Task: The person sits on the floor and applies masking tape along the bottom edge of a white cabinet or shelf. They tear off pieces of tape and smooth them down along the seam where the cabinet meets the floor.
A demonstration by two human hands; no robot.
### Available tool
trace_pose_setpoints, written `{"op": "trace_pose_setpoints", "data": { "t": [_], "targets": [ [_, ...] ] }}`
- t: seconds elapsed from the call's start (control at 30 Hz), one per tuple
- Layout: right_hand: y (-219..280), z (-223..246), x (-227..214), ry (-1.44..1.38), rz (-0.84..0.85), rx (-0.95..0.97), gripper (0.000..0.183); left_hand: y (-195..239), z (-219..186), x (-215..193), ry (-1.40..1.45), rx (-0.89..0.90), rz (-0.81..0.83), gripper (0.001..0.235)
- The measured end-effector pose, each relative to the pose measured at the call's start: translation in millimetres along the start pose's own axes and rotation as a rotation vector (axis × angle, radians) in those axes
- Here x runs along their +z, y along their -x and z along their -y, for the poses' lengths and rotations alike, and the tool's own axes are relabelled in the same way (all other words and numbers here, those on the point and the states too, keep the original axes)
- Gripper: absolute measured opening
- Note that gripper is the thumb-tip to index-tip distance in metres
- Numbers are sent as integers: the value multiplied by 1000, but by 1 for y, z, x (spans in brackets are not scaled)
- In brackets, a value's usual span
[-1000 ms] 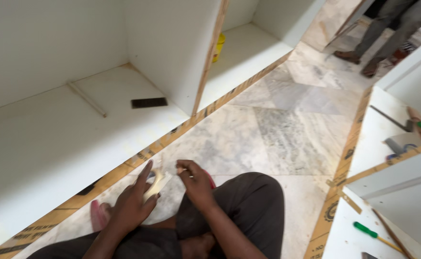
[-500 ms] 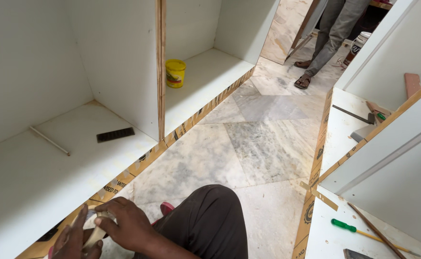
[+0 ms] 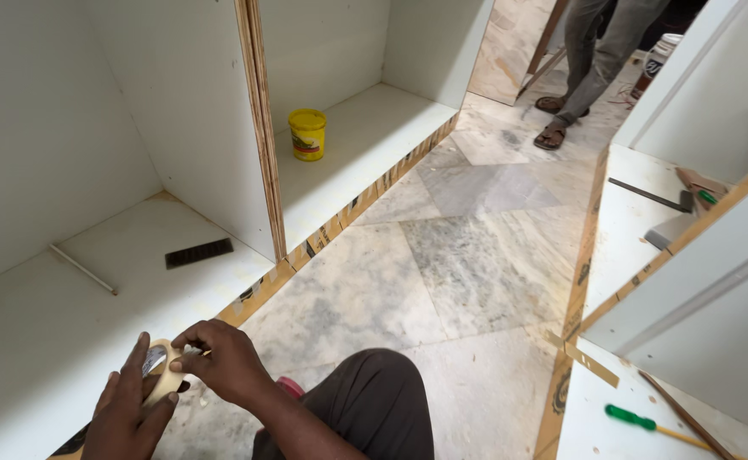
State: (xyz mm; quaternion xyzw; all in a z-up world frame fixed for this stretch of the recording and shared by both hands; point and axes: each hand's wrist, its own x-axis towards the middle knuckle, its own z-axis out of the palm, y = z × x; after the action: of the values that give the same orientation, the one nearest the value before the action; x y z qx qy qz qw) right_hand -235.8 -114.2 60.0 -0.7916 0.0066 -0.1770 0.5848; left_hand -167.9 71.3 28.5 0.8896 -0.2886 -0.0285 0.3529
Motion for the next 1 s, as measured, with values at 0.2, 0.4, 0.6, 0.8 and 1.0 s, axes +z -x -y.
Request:
{"op": "trace_pose_setpoints", "data": {
  "t": [0.2,0.4,0.6,0.8,1.0],
  "targets": [
    [-3,-44,-11,-91,-40,86,23,-26,31,38,89,-43,143,96],
    [-7,-70,-14,-291,43,295,24,-57,117,83,100,-286,398,111],
    [-13,-81,-14,-349,100,274,18,-68,111,78,22,-368,286,93],
    [-6,-86,4,-182,-29,209,18,-42,68,61,-82,-467,392,77],
    [2,-106,29,-403,184,354,23,-24,70,33,-262,-383,492,76]
  ]
}}
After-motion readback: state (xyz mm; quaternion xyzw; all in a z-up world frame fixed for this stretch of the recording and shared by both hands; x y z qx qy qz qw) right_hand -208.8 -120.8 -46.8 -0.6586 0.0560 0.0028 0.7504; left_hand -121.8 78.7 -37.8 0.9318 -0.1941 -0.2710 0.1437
